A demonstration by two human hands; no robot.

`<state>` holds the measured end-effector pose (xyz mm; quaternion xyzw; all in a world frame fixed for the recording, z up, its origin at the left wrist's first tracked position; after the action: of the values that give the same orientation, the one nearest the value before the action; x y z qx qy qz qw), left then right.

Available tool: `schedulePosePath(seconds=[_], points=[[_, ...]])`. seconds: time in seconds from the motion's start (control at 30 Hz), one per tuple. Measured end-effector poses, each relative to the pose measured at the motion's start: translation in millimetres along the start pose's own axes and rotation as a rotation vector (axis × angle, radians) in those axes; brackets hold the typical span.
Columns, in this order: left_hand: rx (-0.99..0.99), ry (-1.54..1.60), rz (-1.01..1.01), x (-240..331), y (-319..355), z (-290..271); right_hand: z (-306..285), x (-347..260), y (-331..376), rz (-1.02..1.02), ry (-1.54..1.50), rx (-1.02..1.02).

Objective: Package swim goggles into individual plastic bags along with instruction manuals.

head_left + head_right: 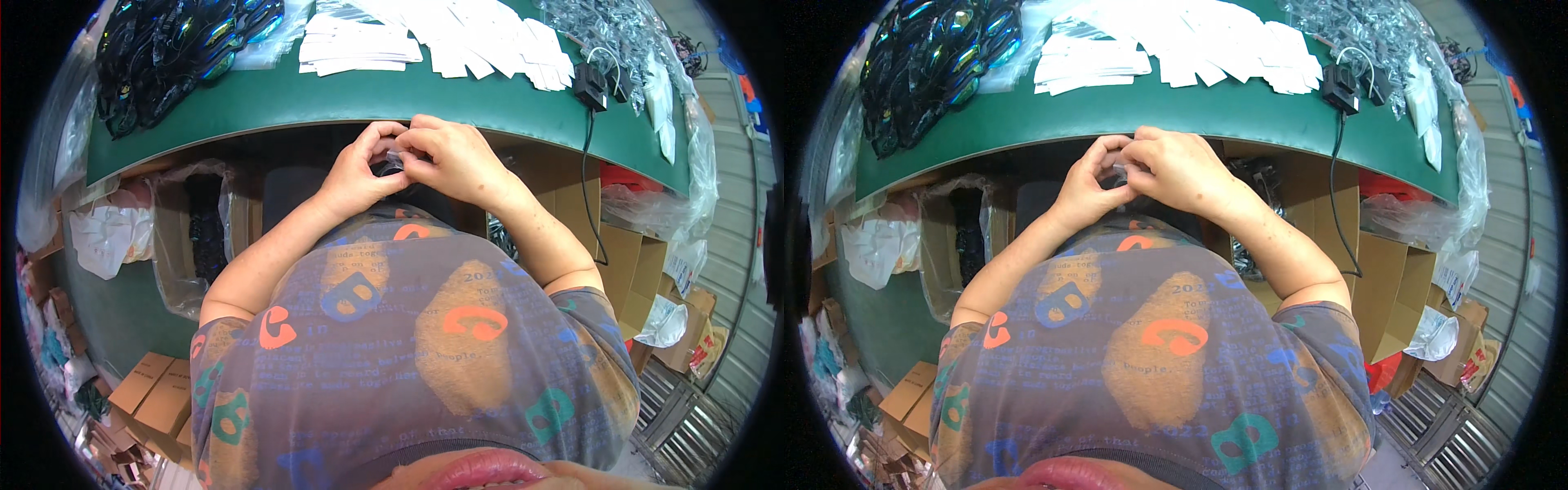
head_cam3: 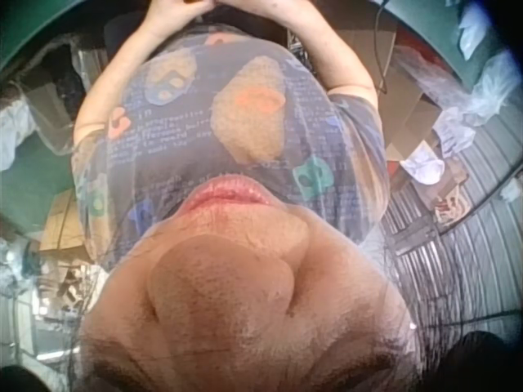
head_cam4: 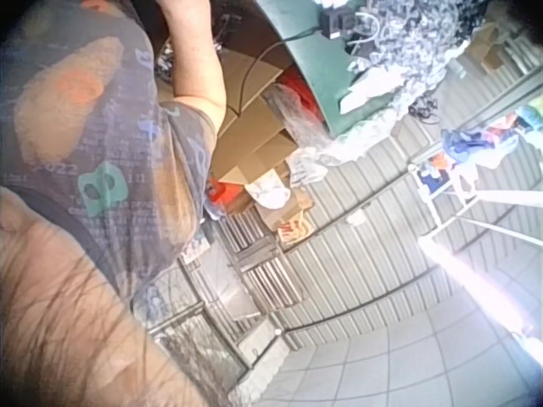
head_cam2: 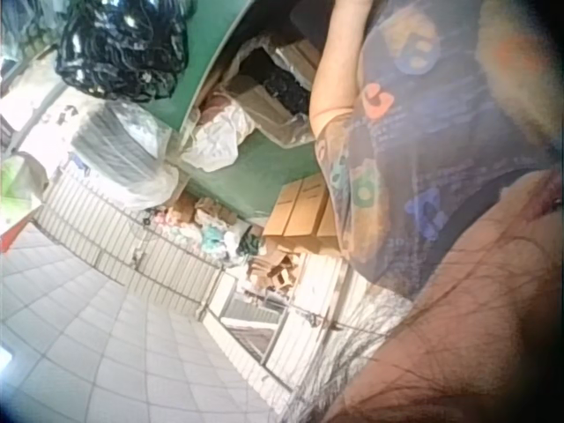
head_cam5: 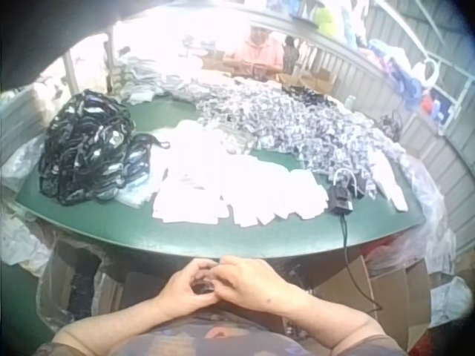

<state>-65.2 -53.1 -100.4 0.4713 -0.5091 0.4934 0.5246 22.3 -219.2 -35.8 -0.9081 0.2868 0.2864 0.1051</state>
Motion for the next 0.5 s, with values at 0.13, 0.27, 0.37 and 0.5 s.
schedulePosePath(seconds=[0.13,0.27,0.37,0.5], points=[[-0.016,0.000,0.004,-0.3,-1.5,0.6,2.1,2.4,-0.4,-0.012,0.017,0.002],[-0.018,0.003,0.004,-1.6,-2.3,1.5,-1.3,-2.2,-1.2,-0.021,0.025,0.006],[-0.017,0.007,0.006,-1.9,-3.2,2.3,1.8,-0.1,-1.3,-0.048,0.007,0.031],[-0.015,-0.036,0.007,-0.3,-3.7,3.1,3.4,-0.5,-2.6,-0.053,0.032,0.032]])
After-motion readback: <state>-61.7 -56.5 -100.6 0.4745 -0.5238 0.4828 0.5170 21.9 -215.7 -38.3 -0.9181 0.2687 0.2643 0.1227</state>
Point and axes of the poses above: each hand's wrist, its own y-axis away from the middle knuckle, its own z-axis out of the palm, x = y × z, the point moved 1 cm from there along -y, towards the middle knuckle, and after that the axes turned 4 degrees about z, right-handed, at the moved point
